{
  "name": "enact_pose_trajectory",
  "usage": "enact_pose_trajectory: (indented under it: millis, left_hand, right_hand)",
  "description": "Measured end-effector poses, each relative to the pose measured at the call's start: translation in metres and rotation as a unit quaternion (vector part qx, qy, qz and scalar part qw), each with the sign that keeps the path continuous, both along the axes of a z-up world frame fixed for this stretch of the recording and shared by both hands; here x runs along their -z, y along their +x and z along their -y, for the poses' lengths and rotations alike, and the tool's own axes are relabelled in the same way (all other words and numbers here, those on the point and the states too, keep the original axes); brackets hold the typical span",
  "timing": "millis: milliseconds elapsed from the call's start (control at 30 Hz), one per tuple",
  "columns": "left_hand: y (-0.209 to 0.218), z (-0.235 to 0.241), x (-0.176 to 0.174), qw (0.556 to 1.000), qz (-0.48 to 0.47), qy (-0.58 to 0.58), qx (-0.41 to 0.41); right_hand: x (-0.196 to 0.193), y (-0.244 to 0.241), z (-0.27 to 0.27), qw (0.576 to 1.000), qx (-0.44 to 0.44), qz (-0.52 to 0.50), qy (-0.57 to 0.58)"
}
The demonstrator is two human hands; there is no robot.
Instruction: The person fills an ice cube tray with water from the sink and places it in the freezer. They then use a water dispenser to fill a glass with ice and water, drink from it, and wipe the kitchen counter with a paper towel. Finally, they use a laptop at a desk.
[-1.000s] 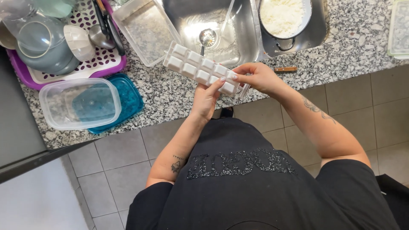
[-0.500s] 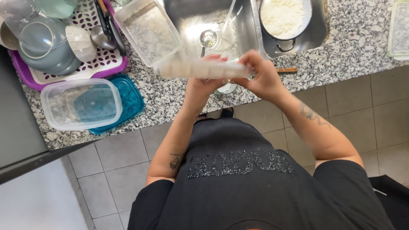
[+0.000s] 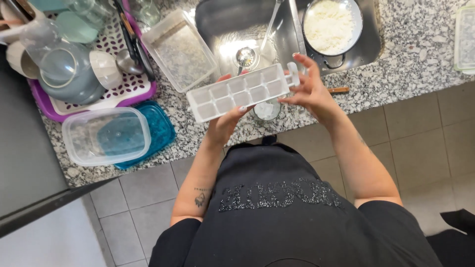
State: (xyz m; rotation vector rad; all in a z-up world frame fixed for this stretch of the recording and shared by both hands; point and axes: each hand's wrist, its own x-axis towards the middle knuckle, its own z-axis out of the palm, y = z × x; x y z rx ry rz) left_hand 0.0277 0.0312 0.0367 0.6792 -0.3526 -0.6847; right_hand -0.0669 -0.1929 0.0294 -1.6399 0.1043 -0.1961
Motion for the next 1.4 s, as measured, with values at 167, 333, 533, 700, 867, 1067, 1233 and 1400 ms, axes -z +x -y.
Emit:
enact_pose_trajectory:
  millis: [167, 333, 533, 700, 867, 1067, 1233, 1400]
  left_hand:
    - [0.048, 0.033, -0.063, 0.974, -0.166, 0.152, 0.022]
    - [0.099, 0.061, 0.131, 0.939, -0.295, 0.152, -0.093]
    - [0.092, 0.075, 0.086, 0.894, -0.219, 0.329, -0.211]
    - [0.075, 0.082, 0.053, 0.856, -0.211, 0.391, -0.265]
    - [0.074, 0.079, 0.041, 0.823, -0.241, 0.42, -0.297]
    - [0.088, 0.082, 0.049, 0.848, -0.225, 0.373, -0.303]
    - [0.093, 0.08, 0.061, 0.851, -0.247, 0.353, -0.301]
    - [0.098, 0.083, 0.063, 0.849, -0.271, 0.336, -0.303]
  right_hand:
    - [0.025, 0.043, 0.022, 0.936, 0.133, -0.177, 0.272]
    - [0.077, 0.073, 0.091, 0.951, 0.109, -0.23, 0.175]
    - [0.054, 0.203, 0.206, 0.87, 0.176, 0.026, -0.459]
    - [0.097, 0.34, 0.27, 0.747, 0.068, -0.065, -0.658]
    - [0.118, 0.361, 0.263, 0.746, 0.013, -0.204, -0.633]
    - [0.154, 0.366, 0.278, 0.726, 0.075, -0.071, -0.68]
    - [0.149, 0.363, 0.281, 0.734, 0.068, -0.064, -0.673]
    - [0.146, 0.36, 0.279, 0.716, 0.047, -0.071, -0.693]
